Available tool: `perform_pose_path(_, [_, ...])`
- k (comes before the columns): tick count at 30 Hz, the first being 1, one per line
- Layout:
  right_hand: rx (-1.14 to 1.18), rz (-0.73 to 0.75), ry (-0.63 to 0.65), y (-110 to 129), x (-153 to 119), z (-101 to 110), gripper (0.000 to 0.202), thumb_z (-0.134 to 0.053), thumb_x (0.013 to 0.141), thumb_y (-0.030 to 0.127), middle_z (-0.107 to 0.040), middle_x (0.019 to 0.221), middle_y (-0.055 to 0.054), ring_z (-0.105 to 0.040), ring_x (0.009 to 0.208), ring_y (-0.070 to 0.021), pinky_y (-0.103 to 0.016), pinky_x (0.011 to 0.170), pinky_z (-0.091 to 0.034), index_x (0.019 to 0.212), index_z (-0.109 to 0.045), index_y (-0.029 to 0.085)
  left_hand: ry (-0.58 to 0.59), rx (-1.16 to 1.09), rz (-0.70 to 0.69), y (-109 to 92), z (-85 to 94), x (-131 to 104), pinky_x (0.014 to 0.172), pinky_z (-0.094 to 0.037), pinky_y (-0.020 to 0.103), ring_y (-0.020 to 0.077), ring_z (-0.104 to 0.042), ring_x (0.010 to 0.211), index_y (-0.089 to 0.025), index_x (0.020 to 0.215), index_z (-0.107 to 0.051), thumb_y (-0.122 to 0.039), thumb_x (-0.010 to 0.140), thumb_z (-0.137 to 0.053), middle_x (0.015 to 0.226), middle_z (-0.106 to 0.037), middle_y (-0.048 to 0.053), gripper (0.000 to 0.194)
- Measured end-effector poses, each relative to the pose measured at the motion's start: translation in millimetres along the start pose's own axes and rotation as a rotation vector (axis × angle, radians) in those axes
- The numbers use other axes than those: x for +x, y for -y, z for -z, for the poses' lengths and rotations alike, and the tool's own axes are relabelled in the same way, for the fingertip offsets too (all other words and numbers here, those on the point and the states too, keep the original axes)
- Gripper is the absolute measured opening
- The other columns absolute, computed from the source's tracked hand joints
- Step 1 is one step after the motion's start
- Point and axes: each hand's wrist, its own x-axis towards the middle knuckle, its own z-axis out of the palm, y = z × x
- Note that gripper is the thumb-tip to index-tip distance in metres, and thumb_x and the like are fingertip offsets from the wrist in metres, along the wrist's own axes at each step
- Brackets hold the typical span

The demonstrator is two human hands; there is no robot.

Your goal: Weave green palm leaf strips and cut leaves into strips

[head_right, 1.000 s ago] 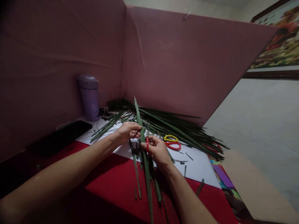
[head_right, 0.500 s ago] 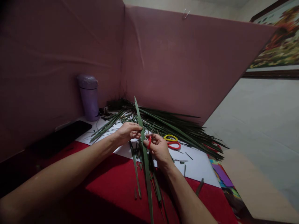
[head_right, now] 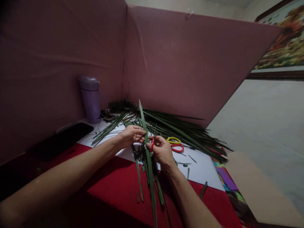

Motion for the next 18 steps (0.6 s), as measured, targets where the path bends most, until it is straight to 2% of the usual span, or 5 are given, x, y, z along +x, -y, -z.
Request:
perform_pose_path(7, [-0.026,0.017,0.017,-1.5,1.2,1.8,0.042,-0.08,0.051,0.028,-0.064,0.067,0.001,-0.059,0.059,-0.0136,-0.023,0.05,-0.046,0.088,-0.061,0.019,0.038,0.019,0.006,3.8,2.9,3.1,0.051,-0.05,0.024,0.0113,-0.059,0.047,-0.009,0.067,-0.054,-0.006,0.067,-0.063,0.06,-0.061,0.006,0.009])
perform_pose_path(18, [0.006,0.006,0.031,-0.9,0.8,2.1,0.04,-0.08,0.053,0.024,-0.065,0.069,0.001,-0.058,0.057,-0.0113,-0.022,0.052,-0.046,0.087,-0.061,0.019,0.046,0.043,-0.004,2.3,0.4,0.6,0.049,-0.05,0.022,0.0107,-0.059,0.046,-0.009,0.065,-0.053,-0.006,0.069,-0.061,0.057,-0.059,0.003,0.01])
